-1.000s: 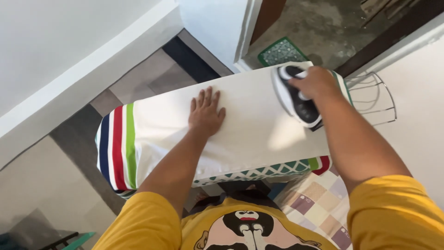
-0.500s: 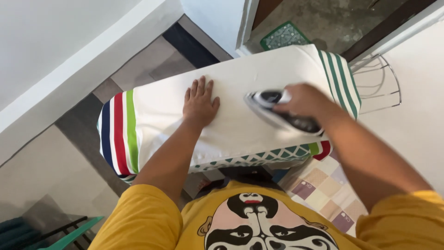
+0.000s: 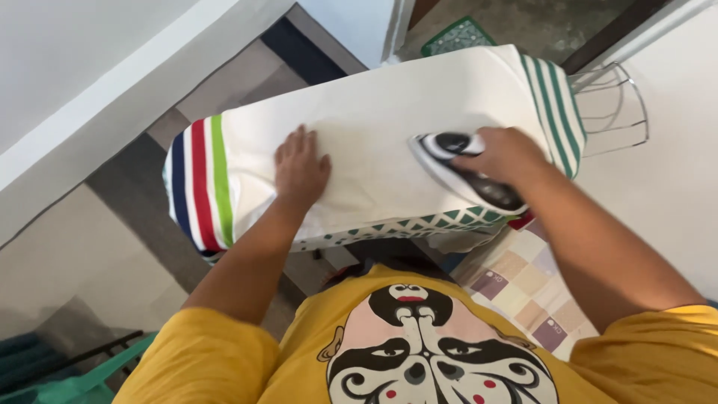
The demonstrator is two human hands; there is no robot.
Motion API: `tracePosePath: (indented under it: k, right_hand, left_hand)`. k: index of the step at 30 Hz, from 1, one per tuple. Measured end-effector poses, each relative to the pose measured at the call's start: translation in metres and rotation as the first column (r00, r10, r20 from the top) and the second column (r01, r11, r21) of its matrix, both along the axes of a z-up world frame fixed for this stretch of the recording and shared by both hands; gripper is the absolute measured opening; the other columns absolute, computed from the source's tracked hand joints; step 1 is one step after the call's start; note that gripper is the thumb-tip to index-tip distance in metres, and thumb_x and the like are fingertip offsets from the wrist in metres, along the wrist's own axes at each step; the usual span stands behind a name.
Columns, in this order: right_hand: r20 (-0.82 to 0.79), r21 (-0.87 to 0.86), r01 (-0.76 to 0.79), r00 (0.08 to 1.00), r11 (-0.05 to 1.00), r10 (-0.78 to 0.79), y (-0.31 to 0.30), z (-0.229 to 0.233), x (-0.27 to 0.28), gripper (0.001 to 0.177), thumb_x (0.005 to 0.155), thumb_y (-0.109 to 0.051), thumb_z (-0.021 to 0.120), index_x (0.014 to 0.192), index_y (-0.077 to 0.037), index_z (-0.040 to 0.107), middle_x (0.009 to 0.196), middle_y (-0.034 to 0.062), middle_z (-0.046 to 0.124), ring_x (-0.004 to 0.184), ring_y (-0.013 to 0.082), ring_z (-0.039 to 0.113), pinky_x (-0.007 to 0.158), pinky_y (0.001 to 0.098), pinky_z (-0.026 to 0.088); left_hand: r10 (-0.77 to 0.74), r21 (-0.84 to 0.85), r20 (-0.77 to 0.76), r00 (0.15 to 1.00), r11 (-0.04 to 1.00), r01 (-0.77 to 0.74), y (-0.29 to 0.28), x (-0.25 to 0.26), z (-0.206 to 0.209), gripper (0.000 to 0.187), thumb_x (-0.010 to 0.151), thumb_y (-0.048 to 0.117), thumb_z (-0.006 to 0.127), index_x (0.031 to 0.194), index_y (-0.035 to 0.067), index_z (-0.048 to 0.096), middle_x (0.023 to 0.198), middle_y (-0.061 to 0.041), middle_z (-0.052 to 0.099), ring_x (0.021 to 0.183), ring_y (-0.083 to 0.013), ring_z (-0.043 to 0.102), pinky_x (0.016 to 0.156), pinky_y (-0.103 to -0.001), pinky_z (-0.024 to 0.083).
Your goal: The recorder irons a white t-shirt on an ironing board using a steam iron.
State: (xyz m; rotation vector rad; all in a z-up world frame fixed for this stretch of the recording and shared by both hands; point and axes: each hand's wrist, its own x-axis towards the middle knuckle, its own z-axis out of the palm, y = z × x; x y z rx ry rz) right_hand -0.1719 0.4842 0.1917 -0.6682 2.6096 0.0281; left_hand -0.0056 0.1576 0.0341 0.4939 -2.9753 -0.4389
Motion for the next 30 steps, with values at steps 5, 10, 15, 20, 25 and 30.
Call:
tracePosePath:
  k: [5,10,15,20,25,30]
  right_hand:
    - [-0.027,0.028,-0.09,0.996,0.996,0.09,-0.017,0.011,0.008,0.066,0.076,-0.062,0.079,0.113,-0.007,0.075,0.099,0.0207,0.076,0.092,0.0352,0.075,0.087,0.0424,0.057]
    - [0.062,-0.025,-0.369,0.927,0.929,0.37,-0.066,0.003,0.054,0.068,0.069,-0.062,0.082,0.112,-0.01,0.073,0.099,0.0179,0.074,0.093,0.0368,0.071,0.083,0.0448,0.055]
    - [0.115,0.099,-0.48,0.875,0.871,0.47,-0.113,0.022,0.108,0.06,0.073,-0.064,0.076,0.107,-0.015,0.075,0.094,0.0176,0.076,0.093,0.0367,0.072,0.084,0.0469,0.056]
    - [0.036,0.029,-0.304,0.952,0.952,0.303,-0.098,0.008,0.057,0.068,0.07,-0.066,0.079,0.112,-0.013,0.073,0.096,0.017,0.076,0.091,0.0354,0.073,0.081,0.0464,0.057]
    - [-0.033,0.058,-0.034,0.999,0.998,0.036,-0.074,0.0,0.007,0.073,0.074,-0.065,0.079,0.115,-0.004,0.073,0.095,0.021,0.077,0.091,0.0351,0.076,0.083,0.0448,0.058]
    - [-0.002,-0.034,-0.173,0.985,0.984,0.173,-0.077,-0.01,0.003,0.075,0.07,-0.061,0.084,0.118,-0.004,0.074,0.098,0.0221,0.077,0.092,0.0357,0.075,0.087,0.0421,0.057]
  left_hand:
    - [0.416,0.081,0.025,0.909,0.905,-0.417,-0.024,0.082,0.064,0.068,0.094,0.038,0.066,0.147,0.001,0.047,0.15,-0.023,0.044,0.136,-0.0355,0.044,0.112,-0.051,0.039]
    - [0.663,0.24,0.126,0.738,0.702,-0.671,-0.044,0.118,0.075,0.055,0.101,0.047,0.066,0.127,-0.002,0.058,0.13,-0.026,0.062,0.122,-0.0396,0.06,0.105,-0.049,0.048]
    - [0.532,0.339,0.31,0.788,0.712,-0.614,-0.062,0.113,0.049,0.042,0.095,0.042,0.067,0.112,0.003,0.065,0.109,-0.021,0.071,0.104,-0.0373,0.069,0.092,-0.05,0.054]
    - [0.537,0.503,0.099,0.838,0.699,-0.507,-0.065,0.123,0.024,0.033,0.099,0.028,0.061,0.112,-0.002,0.058,0.106,-0.026,0.069,0.099,-0.0409,0.07,0.087,-0.05,0.055]
    - [0.563,0.59,0.086,0.822,0.635,-0.498,-0.068,0.143,0.017,0.031,0.102,0.027,0.06,0.112,-0.002,0.058,0.103,-0.028,0.069,0.098,-0.0436,0.068,0.087,-0.05,0.053]
    - [0.546,0.526,0.157,0.823,0.659,-0.537,-0.06,0.154,0.053,0.03,0.102,0.031,0.059,0.108,0.002,0.055,0.098,-0.026,0.07,0.094,-0.0447,0.07,0.083,-0.053,0.054]
